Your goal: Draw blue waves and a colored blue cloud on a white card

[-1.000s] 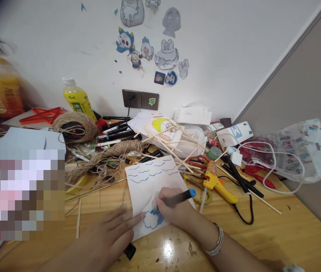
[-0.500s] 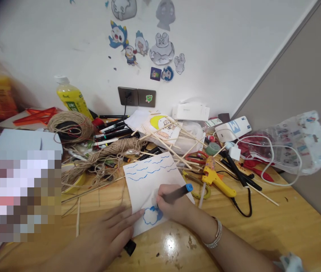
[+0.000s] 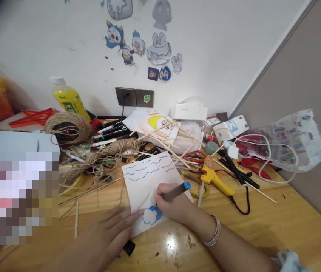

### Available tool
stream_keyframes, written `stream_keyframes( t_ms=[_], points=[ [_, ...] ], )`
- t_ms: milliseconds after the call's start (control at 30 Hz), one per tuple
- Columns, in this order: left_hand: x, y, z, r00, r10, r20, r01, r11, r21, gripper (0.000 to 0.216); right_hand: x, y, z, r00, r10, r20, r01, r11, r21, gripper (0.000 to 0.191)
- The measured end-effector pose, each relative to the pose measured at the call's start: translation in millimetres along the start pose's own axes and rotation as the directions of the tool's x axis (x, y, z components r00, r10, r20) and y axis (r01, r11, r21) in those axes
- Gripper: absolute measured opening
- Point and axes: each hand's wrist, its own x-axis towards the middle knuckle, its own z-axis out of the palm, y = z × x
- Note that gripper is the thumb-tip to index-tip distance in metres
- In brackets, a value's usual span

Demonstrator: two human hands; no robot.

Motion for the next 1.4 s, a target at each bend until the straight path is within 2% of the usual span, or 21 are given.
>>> stream_keyframes(
  t_ms=[167, 433, 600, 700, 867, 1067, 1267, 1400],
  points=[
    [0.1, -1.1, -2.3, 0.999, 0.016, 0.048, -0.016, 1.000, -0.005, 0.020, -0.3, 0.9, 0.1, 1.000, -0.009, 0.003, 0.009, 1.000, 0.004, 0.019],
    [-1.6, 2.1, 0.7, 0.999, -0.018, 0.040, 0.018, 1.000, -0.002, 0.016, -3.6, -0.1, -1.8, 0.995, -0.097, 0.006, 0.097, 0.995, 0.014, 0.020],
    [-3.1, 3.0, 4.7, 0.998, -0.054, 0.019, 0.054, 0.999, 0.009, 0.009, -7.4, -9.5, -9.6, 0.979, -0.118, -0.169, 0.144, 0.978, 0.153, 0.011],
    [-3.0, 2.4, 4.6, 0.998, -0.062, 0.020, 0.062, 0.998, 0.008, 0.007, -12.2, -17.0, -14.0, 0.961, -0.134, -0.242, 0.172, 0.975, 0.143, 0.010],
    [-3.9, 1.3, 8.8, 0.996, -0.078, -0.048, 0.078, 0.997, 0.000, 0.009, -19.3, -11.1, -9.3, 0.974, -0.090, -0.207, 0.119, 0.983, 0.137, 0.014],
    [-3.4, -0.1, 13.6, 0.991, -0.116, -0.069, 0.119, 0.992, 0.034, 0.011, -11.8, -6.3, 2.2, 0.994, -0.098, -0.053, 0.101, 0.994, 0.049, 0.026],
    [-3.1, 0.6, 13.0, 0.994, -0.097, -0.051, 0.098, 0.995, 0.015, 0.015, -7.9, -7.7, 5.2, 0.994, -0.106, 0.012, 0.107, 0.983, -0.149, 0.021],
    [-3.7, 1.0, 12.8, 0.993, -0.099, -0.064, 0.099, 0.995, 0.004, 0.018, -8.2, -7.6, 5.3, 0.993, -0.110, 0.038, 0.116, 0.975, -0.192, 0.017]
  ],
)
